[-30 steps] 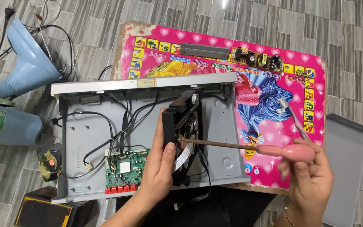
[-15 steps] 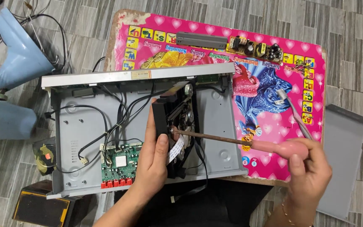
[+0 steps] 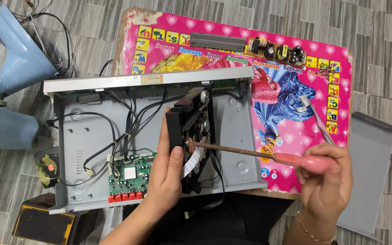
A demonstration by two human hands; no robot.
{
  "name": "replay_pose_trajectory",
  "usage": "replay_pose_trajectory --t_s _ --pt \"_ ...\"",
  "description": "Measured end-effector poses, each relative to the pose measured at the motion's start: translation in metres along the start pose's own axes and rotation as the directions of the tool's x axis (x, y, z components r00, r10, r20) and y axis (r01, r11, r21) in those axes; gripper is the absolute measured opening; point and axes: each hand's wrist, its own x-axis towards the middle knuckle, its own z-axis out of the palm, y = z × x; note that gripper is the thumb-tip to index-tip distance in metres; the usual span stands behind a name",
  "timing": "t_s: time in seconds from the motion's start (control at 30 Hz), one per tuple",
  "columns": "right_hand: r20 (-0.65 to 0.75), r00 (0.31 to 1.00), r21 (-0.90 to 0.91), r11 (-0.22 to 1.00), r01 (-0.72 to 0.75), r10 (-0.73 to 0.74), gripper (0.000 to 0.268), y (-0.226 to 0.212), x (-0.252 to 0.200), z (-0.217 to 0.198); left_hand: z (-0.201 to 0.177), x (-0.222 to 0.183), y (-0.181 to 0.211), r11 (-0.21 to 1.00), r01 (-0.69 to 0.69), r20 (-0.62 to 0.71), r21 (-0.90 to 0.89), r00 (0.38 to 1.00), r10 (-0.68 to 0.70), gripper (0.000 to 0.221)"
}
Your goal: Repairing an electronic device by unscrewing internal components and disconnecting ribbon cables
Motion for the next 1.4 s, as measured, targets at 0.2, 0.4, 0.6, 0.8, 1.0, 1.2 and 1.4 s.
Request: replay_pose_trajectory --t_s 0.2,0.4,0.6,0.8,1.0,1.2,1.4 --pt "0.035 0.995 0.220 0.971 -0.099 0.093 0.051 -0.004 0.018 -0.008 -0.001 -0.001 -0.003 1.000 0.022 -0.014 0.002 1.000 -0.021 0.064" --pt "0.050 0.984 -0.040 0.985 -0.168 0.170 0.052 -0.026 0.032 0.016 -0.004 0.001 -0.006 0.995 0.036 -0.053 -0.089 0.998 -0.041 0.063" --pt "0.144 0.952 0.247 0.922 -0.299 0.270 0.029 -0.003 0.061 0.005 -0.006 -0.003 -0.005 0.993 0.067 -0.031 -0.101 0.997 -0.070 0.065" --pt "0.150 0.951 0.076 0.956 -0.284 0.270 0.030 -0.016 0.077 0.006 -0.006 -0.004 -0.005 0.988 0.084 -0.021 -0.129 0.996 -0.087 0.068" --pt "0.260 0.944 -0.025 0.979 -0.202 0.202 0.039 -0.041 0.069 0.027 -0.007 -0.001 -0.009 0.974 0.074 -0.035 -0.216 0.996 -0.083 0.069" --pt "0.284 0.949 0.172 0.967 -0.190 0.136 0.021 -0.024 0.064 0.021 -0.004 -0.003 -0.006 0.981 0.064 -0.034 -0.180 0.997 -0.072 0.067" --pt "0.013 0.999 0.150 0.988 -0.038 0.037 0.049 0.009 0.045 -0.001 -0.005 0.002 -0.006 0.975 0.080 -0.068 -0.208 0.993 -0.096 0.068"
